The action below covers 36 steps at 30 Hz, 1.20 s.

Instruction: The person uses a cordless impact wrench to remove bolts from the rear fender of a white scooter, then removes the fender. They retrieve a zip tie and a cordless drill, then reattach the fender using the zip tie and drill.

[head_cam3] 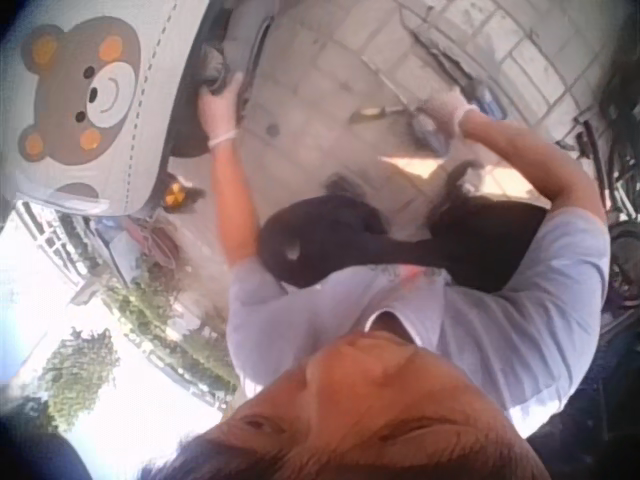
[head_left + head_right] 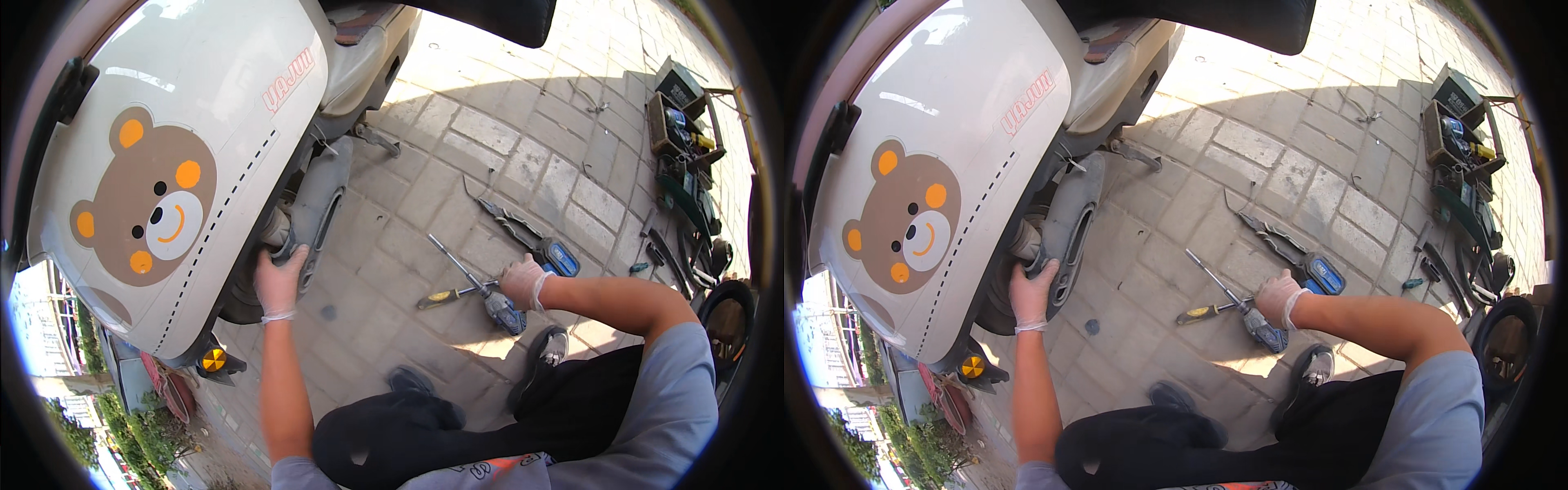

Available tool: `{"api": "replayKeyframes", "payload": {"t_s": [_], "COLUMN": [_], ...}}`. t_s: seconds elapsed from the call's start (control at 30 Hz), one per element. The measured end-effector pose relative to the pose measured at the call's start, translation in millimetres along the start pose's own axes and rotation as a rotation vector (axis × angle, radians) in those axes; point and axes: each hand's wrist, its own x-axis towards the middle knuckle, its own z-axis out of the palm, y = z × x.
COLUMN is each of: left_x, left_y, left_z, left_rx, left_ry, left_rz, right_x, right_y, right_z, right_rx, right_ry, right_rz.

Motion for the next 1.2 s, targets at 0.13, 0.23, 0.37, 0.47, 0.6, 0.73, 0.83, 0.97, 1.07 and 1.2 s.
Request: {"api": "replayKeyframes", "payload": {"t_s": [0.13, 0.23, 0.37, 0.47, 0.6, 0.73, 0.83, 0.97, 1.07, 1.2], "left_x": [5, 7, 5, 5, 2, -1, -2, -2, -4, -4], "left_y": [-6, -8, -3, 6, 21, 29, 31, 35, 38, 39], "left_z": [3, 2, -1, -4, -4, -4, -4, -4, -5, -9], "left_rx": [-0.099, -0.012, 0.002, -0.007, -0.037, -0.059, -0.058, -0.106, -0.120, -0.057], "left_ry": [-0.015, -0.012, -0.041, -0.066, -0.078, -0.061, -0.078, -0.087, -0.094, -0.092], "left_rz": [0.019, -0.013, -0.043, -0.051, -0.036, -0.035, -0.083, -0.048, -0.071, -0.077], "right_x": [75, 129, 178, 202, 210, 204, 207, 210, 203, 195], "right_y": [-9, -32, -81, -102, -104, -103, -101, -96, -98, -96], "right_z": [-115, -193, -231, -234, -225, -224, -227, -223, -219, -223], "right_rx": [0.712, 1.217, 2.007, 2.343, 2.390, 2.370, 2.347, 2.287, 2.283, 2.315], "right_ry": [0.458, 0.551, 0.642, 0.753, 0.783, 0.797, 0.748, 0.718, 0.768, 0.859], "right_rz": [-0.080, 0.028, 0.076, 0.033, 0.025, 0.073, 0.116, 0.061, 0.033, 0.119]}}
